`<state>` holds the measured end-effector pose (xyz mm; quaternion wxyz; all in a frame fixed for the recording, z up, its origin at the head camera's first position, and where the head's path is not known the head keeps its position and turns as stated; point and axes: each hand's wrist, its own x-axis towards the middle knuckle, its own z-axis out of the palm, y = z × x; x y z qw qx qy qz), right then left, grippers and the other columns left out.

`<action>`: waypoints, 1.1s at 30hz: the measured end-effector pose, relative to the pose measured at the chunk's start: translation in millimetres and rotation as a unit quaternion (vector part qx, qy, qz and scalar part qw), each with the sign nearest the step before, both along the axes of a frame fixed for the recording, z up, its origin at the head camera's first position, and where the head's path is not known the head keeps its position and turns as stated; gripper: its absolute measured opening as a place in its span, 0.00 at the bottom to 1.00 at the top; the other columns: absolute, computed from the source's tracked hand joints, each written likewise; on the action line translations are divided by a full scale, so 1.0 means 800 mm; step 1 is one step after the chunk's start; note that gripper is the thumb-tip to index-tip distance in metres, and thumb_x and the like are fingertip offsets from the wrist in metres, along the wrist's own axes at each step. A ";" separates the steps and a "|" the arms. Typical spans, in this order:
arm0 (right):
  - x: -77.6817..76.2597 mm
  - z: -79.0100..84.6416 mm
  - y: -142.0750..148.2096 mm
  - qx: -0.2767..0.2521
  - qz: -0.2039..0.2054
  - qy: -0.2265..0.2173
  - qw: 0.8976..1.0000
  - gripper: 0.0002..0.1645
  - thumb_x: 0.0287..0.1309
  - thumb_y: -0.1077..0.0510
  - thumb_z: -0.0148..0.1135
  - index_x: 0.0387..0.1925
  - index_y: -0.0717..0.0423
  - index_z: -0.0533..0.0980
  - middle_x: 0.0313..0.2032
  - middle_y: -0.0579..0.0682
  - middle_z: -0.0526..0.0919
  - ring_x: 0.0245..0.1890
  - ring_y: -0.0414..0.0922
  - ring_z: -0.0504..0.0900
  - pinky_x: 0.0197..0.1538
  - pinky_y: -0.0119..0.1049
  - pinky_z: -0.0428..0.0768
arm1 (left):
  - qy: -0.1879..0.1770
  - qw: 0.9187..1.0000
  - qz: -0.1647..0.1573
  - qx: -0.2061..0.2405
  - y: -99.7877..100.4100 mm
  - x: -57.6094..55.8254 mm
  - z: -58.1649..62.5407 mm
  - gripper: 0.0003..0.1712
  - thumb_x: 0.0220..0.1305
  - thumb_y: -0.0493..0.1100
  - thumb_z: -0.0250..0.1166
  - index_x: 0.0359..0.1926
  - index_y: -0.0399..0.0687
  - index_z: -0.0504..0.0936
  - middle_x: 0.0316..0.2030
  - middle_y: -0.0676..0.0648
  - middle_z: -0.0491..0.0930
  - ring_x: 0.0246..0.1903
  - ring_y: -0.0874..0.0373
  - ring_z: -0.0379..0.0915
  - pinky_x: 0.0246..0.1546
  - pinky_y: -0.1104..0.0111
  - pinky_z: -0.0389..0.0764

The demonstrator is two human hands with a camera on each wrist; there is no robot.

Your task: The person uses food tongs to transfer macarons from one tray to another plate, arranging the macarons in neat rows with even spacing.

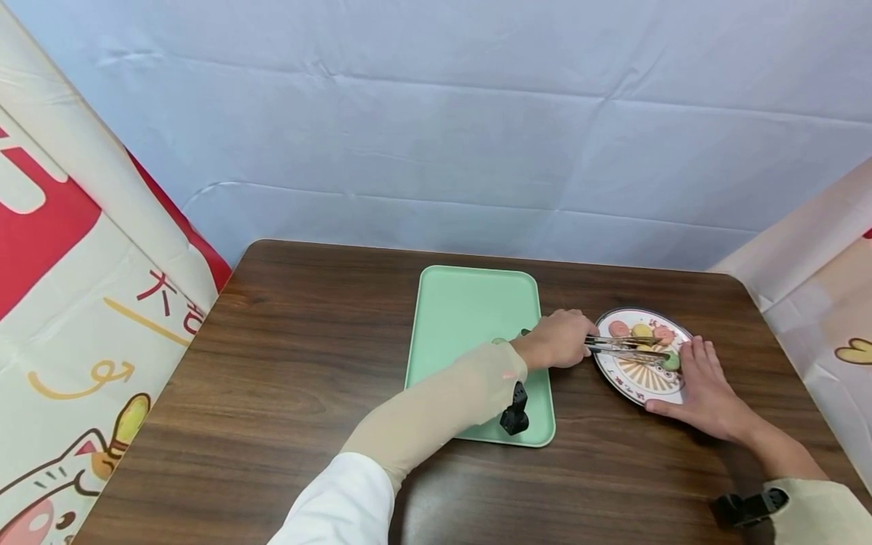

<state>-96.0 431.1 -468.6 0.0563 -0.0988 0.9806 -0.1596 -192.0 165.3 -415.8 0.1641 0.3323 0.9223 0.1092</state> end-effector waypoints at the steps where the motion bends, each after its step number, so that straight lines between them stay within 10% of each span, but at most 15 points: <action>1: 0.000 0.000 0.000 0.001 0.000 0.000 1.000 0.80 0.53 0.34 0.72 0.70 0.88 0.33 0.69 0.89 0.31 0.73 0.75 0.24 0.74 0.56 0.23 | 0.000 1.000 -0.001 0.000 0.000 0.000 0.000 0.24 0.75 0.52 0.61 0.70 0.71 0.75 0.65 0.62 0.73 0.64 0.63 0.69 0.54 0.69 0.76; 33: -0.001 -0.001 0.003 -0.006 0.006 0.000 1.000 0.81 0.53 0.34 0.73 0.71 0.87 0.31 0.69 0.88 0.30 0.73 0.74 0.23 0.74 0.54 0.22 | -0.012 1.000 -0.021 -0.001 0.001 -0.002 -0.004 0.27 0.73 0.55 0.62 0.71 0.72 0.72 0.62 0.60 0.72 0.59 0.62 0.69 0.53 0.67 0.75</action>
